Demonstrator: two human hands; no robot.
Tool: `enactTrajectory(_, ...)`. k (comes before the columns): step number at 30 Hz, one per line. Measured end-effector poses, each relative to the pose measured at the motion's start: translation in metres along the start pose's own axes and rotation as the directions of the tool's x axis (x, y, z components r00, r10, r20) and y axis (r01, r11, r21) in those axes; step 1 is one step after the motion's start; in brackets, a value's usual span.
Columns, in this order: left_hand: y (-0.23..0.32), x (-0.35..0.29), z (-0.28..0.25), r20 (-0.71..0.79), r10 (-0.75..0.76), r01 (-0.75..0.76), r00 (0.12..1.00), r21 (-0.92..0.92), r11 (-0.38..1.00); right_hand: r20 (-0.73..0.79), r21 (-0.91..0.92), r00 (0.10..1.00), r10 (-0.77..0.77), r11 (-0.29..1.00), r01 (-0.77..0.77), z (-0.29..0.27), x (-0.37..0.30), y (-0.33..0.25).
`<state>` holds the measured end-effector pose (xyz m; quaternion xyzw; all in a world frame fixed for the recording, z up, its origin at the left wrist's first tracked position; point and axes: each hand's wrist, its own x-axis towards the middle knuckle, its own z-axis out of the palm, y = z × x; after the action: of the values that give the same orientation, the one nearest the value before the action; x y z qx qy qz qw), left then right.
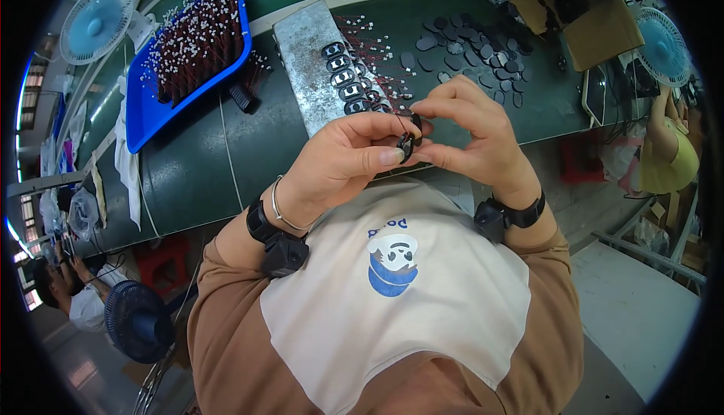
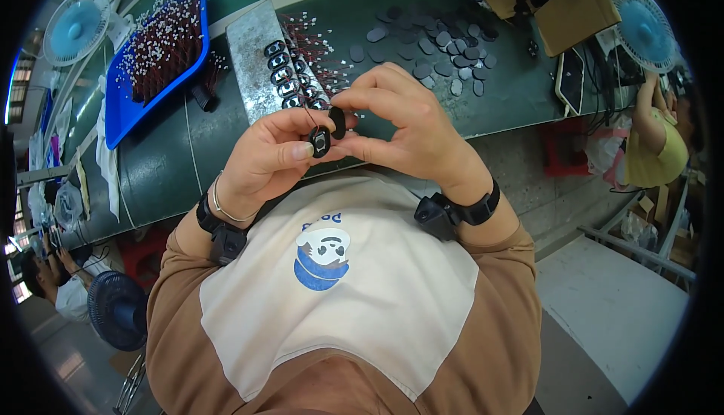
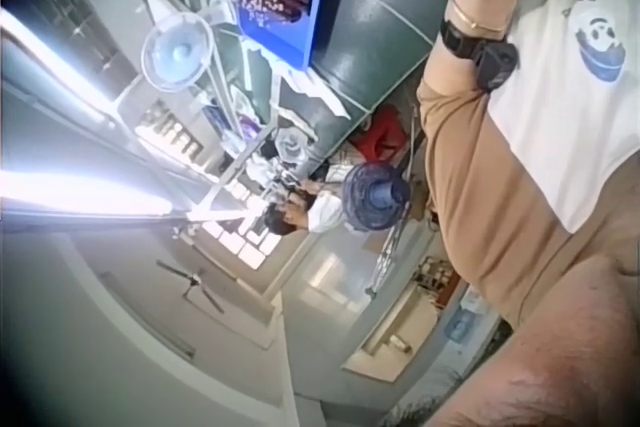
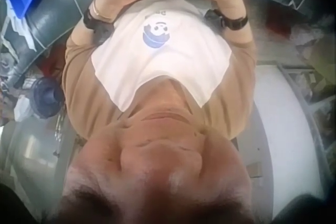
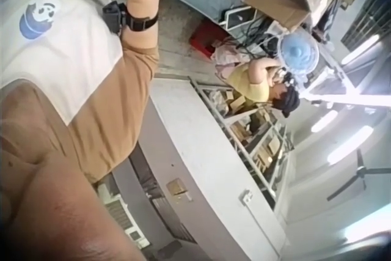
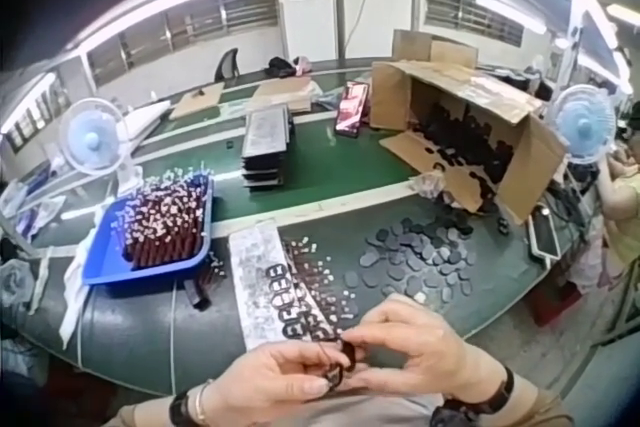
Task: Assembling small electronic parts by hand on a production line workbench.
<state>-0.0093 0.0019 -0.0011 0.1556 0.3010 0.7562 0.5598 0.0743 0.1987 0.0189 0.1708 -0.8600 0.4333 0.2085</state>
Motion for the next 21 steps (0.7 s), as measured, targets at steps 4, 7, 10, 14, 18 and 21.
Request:
enactTrajectory(4, -0.001, 0.000, 0.000, 0.012, -0.004, 0.004, 1.000, -0.017, 1.000, -0.030, 0.098, 0.998, 0.059, 0.994, -0.056, 0.005, -0.007, 0.002)
enactTrajectory(7, -0.001, 0.001, 0.003, 0.025, -0.006, 0.007, 1.000, -0.040, 0.999, -0.071, 0.139, 0.996, 0.055, 0.989, -0.045, 0.004, -0.007, 0.001)
enactTrajectory(10, 0.003, 0.002, 0.010, -0.034, 0.036, -0.041, 0.999, -0.162, 0.986, -0.134, 0.123, 0.991, -0.019, 0.992, 0.035, 0.001, -0.005, -0.003)
enactTrajectory(14, -0.004, 0.003, -0.008, 0.103, -0.020, 0.053, 0.994, -0.326, 0.944, -0.103, 0.066, 0.991, -0.081, 0.994, 0.088, -0.003, -0.001, -0.016)
enactTrajectory(18, -0.010, 0.003, -0.002, -0.026, -0.011, 0.002, 1.000, -0.337, 0.942, -0.049, -0.007, 0.999, -0.023, 1.000, 0.022, 0.004, 0.001, -0.025)
enactTrajectory(21, -0.014, 0.004, 0.001, -0.045, -0.019, 0.001, 0.999, -0.373, 0.928, -0.063, -0.048, 0.998, 0.021, 0.999, -0.024, 0.006, 0.000, -0.026)
